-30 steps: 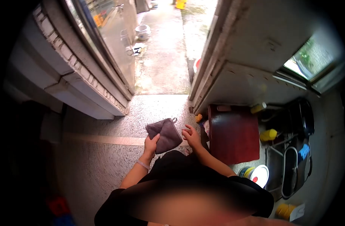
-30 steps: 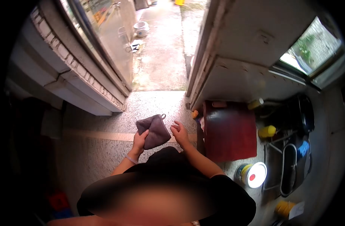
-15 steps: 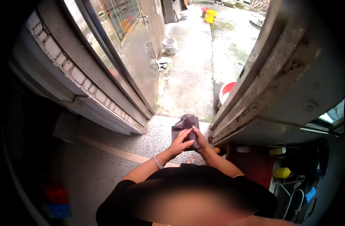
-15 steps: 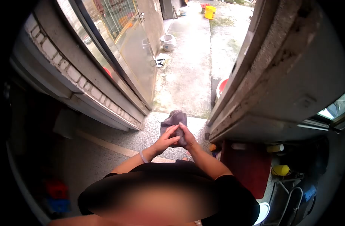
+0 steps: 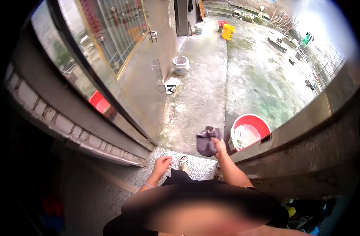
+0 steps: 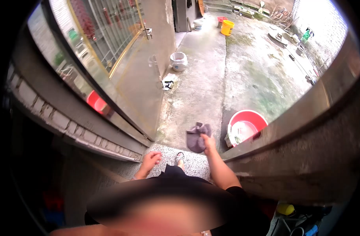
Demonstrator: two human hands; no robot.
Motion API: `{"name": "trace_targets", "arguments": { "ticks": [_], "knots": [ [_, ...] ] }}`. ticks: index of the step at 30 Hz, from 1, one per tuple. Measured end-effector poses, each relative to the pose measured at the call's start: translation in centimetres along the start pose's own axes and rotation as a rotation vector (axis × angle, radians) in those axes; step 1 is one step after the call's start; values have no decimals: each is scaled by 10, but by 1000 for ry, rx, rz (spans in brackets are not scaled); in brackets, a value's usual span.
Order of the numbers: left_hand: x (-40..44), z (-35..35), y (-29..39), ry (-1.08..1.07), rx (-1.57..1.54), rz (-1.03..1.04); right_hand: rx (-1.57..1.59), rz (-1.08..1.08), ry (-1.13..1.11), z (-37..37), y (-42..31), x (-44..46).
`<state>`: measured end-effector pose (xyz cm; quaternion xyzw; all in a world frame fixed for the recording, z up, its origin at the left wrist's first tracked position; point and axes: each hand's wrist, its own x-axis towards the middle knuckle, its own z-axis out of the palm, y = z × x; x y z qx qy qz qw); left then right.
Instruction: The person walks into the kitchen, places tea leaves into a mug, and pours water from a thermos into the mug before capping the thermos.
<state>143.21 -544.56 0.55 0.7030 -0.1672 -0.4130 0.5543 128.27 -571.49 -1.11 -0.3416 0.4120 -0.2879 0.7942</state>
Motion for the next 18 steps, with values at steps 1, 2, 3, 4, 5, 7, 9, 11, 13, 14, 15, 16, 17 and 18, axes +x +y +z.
{"name": "trace_targets", "arguments": {
  "ticks": [1,2,3,4,5,7,9,11,13,14,15,16,17,18],
  "knots": [
    [17,-9,11,49,-27,-38,-38,-39,49,-23,4,36],
    [41,-19,24,97,-54,-66,-30,-112,88,-39,2,59],
    [68,-28,35,122,-75,-76,-175,-89,206,-61,2,83],
    [96,-35,47,147,-98,-88,-306,-188,257,-81,0,99],
    [120,-37,57,172,-119,-106,-421,-144,407,-97,0,107],
    [166,-33,98,109,-108,-54,-658,-61,571,-94,-27,96],
    [216,-23,132,42,-62,-13,-541,39,662,-102,-32,100],
    [267,-4,160,-29,15,33,-455,9,668,-95,-44,105],
    [314,17,185,-147,77,84,-543,60,716,-123,-26,125],
    [337,26,194,-202,104,112,-591,82,735,-136,-20,132],
    [365,34,201,-229,123,145,-640,107,726,-144,-18,138],
    [391,43,203,-253,140,175,-688,132,717,-151,-18,143],
    [414,52,199,-275,155,198,-731,158,713,-161,-18,153],
    [436,59,191,-252,191,187,-756,172,715,-168,-26,172]
  ]
}}
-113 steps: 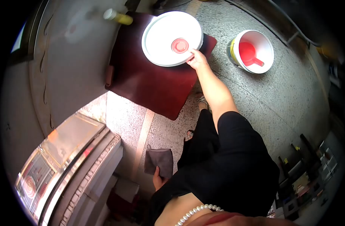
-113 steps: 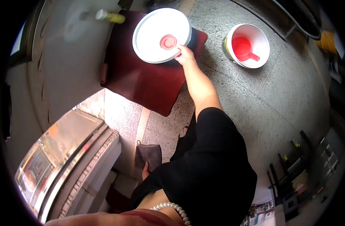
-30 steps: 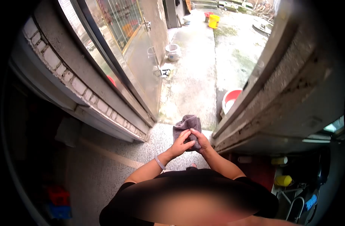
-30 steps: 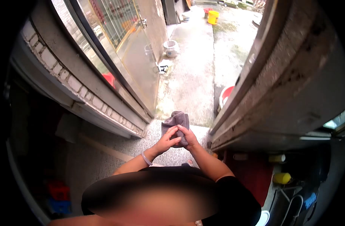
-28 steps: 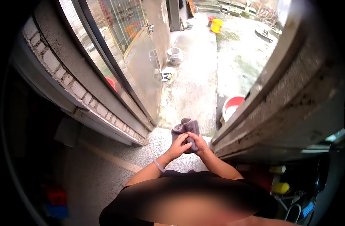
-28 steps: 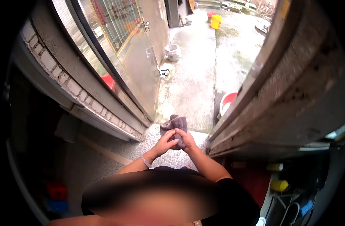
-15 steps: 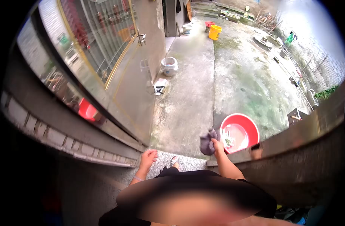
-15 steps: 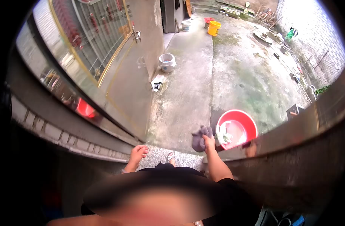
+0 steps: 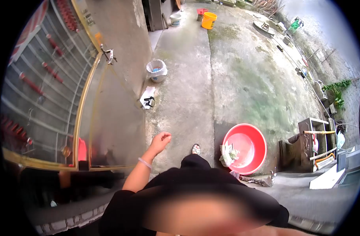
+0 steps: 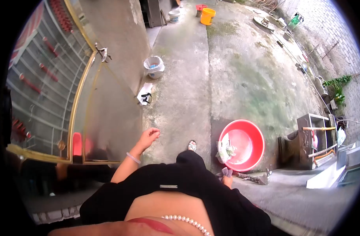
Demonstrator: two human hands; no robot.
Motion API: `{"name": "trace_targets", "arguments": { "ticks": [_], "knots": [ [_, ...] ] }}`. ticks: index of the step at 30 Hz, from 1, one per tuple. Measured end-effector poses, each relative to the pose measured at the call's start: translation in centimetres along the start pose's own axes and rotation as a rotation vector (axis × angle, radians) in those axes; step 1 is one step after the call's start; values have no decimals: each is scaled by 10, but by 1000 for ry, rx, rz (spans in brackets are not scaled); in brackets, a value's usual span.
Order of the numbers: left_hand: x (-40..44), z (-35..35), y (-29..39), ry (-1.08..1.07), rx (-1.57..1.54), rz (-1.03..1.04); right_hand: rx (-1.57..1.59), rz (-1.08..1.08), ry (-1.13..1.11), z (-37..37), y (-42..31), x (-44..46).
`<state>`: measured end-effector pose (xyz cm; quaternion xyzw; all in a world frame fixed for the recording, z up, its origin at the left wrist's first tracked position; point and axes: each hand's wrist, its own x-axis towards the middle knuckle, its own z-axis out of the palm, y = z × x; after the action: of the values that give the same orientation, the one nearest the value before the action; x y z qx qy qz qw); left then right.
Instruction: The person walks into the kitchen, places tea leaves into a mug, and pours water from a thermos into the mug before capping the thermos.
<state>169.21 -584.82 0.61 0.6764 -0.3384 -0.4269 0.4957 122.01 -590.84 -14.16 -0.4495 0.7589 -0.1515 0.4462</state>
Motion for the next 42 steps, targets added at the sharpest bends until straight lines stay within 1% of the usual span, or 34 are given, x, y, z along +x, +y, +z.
{"name": "trace_targets", "arguments": {
  "ticks": [2,3,5,6,7,8,9,10,11,12,13,14,16,19,20,21,22,23,24,25,26,27,28,29,30,33,36,37,38,39,40,41,42],
  "knots": [
    [48,-5,-24,49,80,-18,-33,5,1,1,-24,48],
    [70,-10,-55,103,170,10,-43,-1,3,3,-42,78],
    [96,-26,-132,239,310,-152,-30,-24,-4,7,-92,135],
    [101,-32,-178,356,321,-264,-12,-44,-16,9,-127,170],
    [96,-48,-219,270,306,-468,5,-58,-36,19,-166,203],
    [87,-54,-234,199,275,-657,26,-86,-54,33,-210,238],
    [76,-60,-238,162,285,-777,53,-131,-72,50,-254,275],
    [71,-64,-238,140,311,-849,9,-202,-47,78,-277,327],
    [67,-68,-238,119,338,-917,139,-337,-64,99,-328,347],
    [71,-72,-239,92,373,-962,115,-368,-106,104,-406,323],
    [83,-74,-237,52,424,-975,97,-412,-115,127,-446,344],
    [99,-77,-233,8,478,-982,106,-518,-130,145,-487,355],
    [146,-83,-224,-86,584,-949,75,-608,-167,170,-559,353],
    [259,-109,-205,-151,698,-828,38,-647,-242,211,-600,392],
    [308,-122,-195,-119,698,-793,-24,-636,-203,225,-598,415],
    [357,-133,-180,-81,677,-770,-73,-579,-186,225,-603,419],
    [409,-143,-155,33,562,-773,-181,-522,-184,234,-580,464],
    [467,-150,-129,166,415,-746,-181,-396,-176,230,-571,485],
    [523,-154,-107,288,250,-692,-174,-271,-171,225,-569,500],
    [584,-161,-117,353,130,-570,-174,-179,-124,211,-588,494],
    [645,-168,-127,401,10,-443,227,-68,-169,203,-591,496],
    [678,-146,-29,500,-218,-426,75,35,-66,191,-609,496],
    [714,-133,37,464,-131,-410,206,36,-52,186,-601,512],
    [759,-128,54,404,-135,-374,77,40,8,178,-629,498],
    [797,-123,64,343,-140,-336,66,117,50,178,-624,512],
    [891,-105,67,285,-28,-194,1,128,64,186,-632,564],
    [936,-104,42,211,-18,-308,-65,74,27,211,-676,629],
    [942,-112,28,138,100,-363,-79,42,9,221,-696,653],
    [940,-119,54,121,234,-551,-65,-9,-7,232,-722,676],
    [946,-140,14,-31,315,-629,-44,-71,-30,241,-752,698],
    [944,-151,-1,107,271,-770,18,-164,-51,253,-788,724],
    [938,-155,32,380,-5,-897,23,-223,-77,270,-824,752],
    [938,-172,28,437,-94,-890,-18,-254,-94,284,-869,771]
  ]
}}
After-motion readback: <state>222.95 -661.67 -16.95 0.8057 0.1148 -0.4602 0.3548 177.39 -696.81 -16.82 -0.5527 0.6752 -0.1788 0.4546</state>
